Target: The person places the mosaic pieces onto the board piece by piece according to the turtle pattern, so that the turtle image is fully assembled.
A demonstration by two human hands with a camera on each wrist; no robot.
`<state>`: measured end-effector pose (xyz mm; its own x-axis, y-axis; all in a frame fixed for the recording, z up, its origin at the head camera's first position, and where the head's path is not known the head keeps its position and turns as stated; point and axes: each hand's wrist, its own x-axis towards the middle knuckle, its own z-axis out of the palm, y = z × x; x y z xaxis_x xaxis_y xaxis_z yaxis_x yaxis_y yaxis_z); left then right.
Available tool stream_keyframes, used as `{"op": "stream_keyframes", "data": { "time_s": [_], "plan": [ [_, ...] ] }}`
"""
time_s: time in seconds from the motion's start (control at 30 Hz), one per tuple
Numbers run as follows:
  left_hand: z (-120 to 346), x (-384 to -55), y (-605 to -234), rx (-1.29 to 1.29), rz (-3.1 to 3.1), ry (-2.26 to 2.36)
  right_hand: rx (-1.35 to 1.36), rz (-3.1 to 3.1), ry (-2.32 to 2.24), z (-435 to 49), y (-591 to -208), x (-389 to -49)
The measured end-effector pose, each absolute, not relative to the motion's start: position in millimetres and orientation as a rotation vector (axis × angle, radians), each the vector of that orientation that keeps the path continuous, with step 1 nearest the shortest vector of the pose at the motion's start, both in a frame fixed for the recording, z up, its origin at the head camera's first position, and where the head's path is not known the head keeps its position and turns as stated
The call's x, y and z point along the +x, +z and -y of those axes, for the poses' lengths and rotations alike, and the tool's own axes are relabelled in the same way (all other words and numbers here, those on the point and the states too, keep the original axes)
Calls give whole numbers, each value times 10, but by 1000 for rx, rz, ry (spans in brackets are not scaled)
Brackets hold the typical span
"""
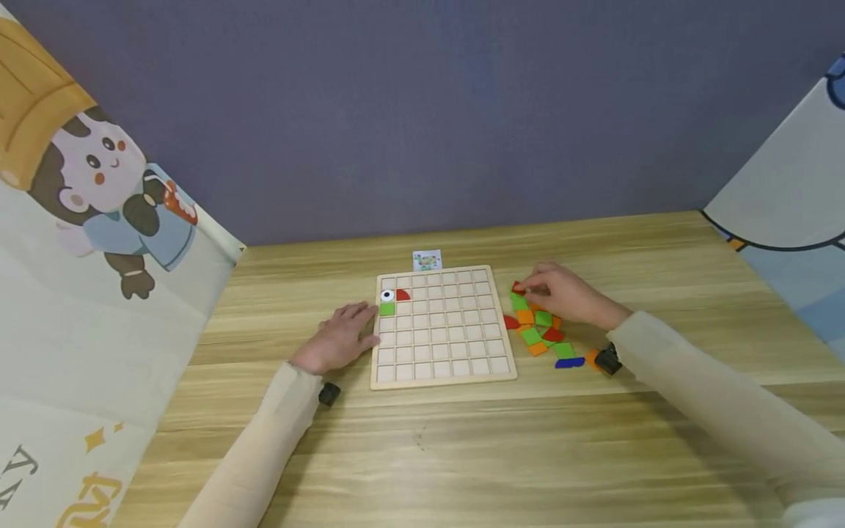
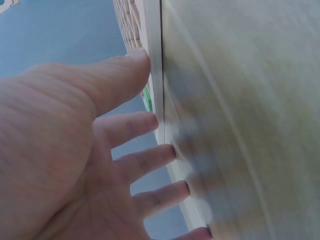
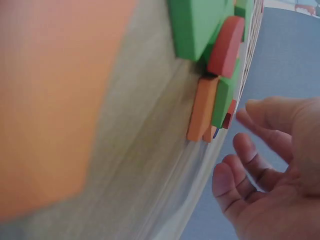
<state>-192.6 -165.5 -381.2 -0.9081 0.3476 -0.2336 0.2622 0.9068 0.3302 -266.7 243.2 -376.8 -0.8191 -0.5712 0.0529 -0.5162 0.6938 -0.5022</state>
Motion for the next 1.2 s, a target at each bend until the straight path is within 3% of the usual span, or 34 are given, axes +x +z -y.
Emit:
{"op": "stream_keyframes", "data": {
  "time_s": [0.47,0.8,1.2],
  "plan": [
    [1668,-1930,-3814,461,-2788,424,-670,-2778,-672,-2457,-3753,-2769],
    [1663,-1939,-3816,458,-2776,434,-856,-2728,-707,-2430,-3785,-2756],
    [1682,-1938,-3811,501,-2794,412,-829,-2733,-649,-2362,-3727,-2784]
  ]
}}
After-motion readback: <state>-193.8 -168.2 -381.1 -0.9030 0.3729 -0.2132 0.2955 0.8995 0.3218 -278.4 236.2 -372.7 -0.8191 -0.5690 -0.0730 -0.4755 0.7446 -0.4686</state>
